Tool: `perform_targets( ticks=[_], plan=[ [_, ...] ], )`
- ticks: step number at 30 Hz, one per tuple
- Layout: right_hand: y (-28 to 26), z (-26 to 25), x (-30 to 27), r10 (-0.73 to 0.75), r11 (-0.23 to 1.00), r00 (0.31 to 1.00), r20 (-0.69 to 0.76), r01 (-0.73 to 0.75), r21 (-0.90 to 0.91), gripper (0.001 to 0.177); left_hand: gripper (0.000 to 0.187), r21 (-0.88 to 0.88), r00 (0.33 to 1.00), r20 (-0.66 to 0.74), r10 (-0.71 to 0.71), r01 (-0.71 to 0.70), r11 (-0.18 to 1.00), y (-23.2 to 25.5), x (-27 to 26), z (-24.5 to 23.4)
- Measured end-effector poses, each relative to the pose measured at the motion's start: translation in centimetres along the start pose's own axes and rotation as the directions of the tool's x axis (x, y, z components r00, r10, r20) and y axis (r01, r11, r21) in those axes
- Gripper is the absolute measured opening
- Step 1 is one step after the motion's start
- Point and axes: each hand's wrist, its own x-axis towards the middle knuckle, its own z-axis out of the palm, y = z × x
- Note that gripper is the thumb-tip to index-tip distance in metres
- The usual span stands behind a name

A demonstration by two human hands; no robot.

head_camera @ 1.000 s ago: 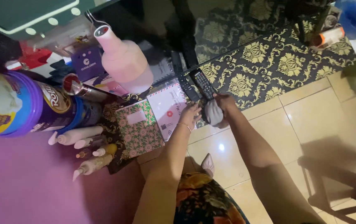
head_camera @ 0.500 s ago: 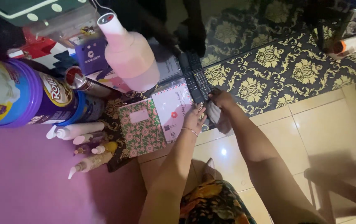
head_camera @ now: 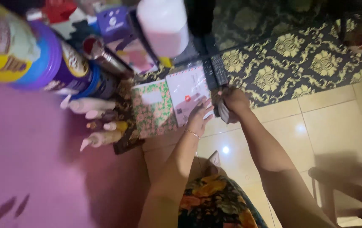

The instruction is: The person wipes a desk surface and a laptop with a cloth, then places a notebook and a remote control on the desk. They also wipe a small stool and a water dispenser, and briefly open a drawer to place a notebook inside before closing it.

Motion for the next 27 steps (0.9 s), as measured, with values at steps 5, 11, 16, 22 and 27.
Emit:
perform_targets(
  ticks=[5, 11, 16, 22, 27],
  plan=[
    [-1.1, 5.7, -7.0, -0.144, 0.984, 0.984, -0.1, 0.153, 0.089, 0.046, 0.05, 0.095, 0.996, -0.065, 0.055, -0.049, 0.994, 1.6, -7.4, -3.8],
    [-6.2, 15.8, -16.4, -0.204, 0.947, 0.979, -0.016, 0.201, 0.25, 0.041, 0.047, 0.1, 0.983, -0.126, 0.135, -0.122, 0.987, -0.3, -17.3, -14.8],
    [-8.6, 26.9, -21.0, -0.158, 0.92, 0.979, 0.127, 0.099, 0.379, 0.035, 0.044, 0.125, 0.914, -0.404, -0.031, 0.089, 0.988, -3.6, -20.3, -26.8],
    [-9.7, 36.0, -22.5, -0.152, 0.905, 0.935, 0.321, 0.001, 0.426, 0.028, 0.053, -0.166, 0.822, -0.565, -0.065, -0.036, 0.986, -12.6, -16.8, -45.1],
    [-8.2, 41.4, -20.8, -0.348, 0.903, 0.915, 0.205, 0.269, 0.335, 0.026, 0.068, -0.356, 0.769, -0.636, -0.066, -0.216, 0.909, -11.3, -15.0, -49.8]
  ],
)
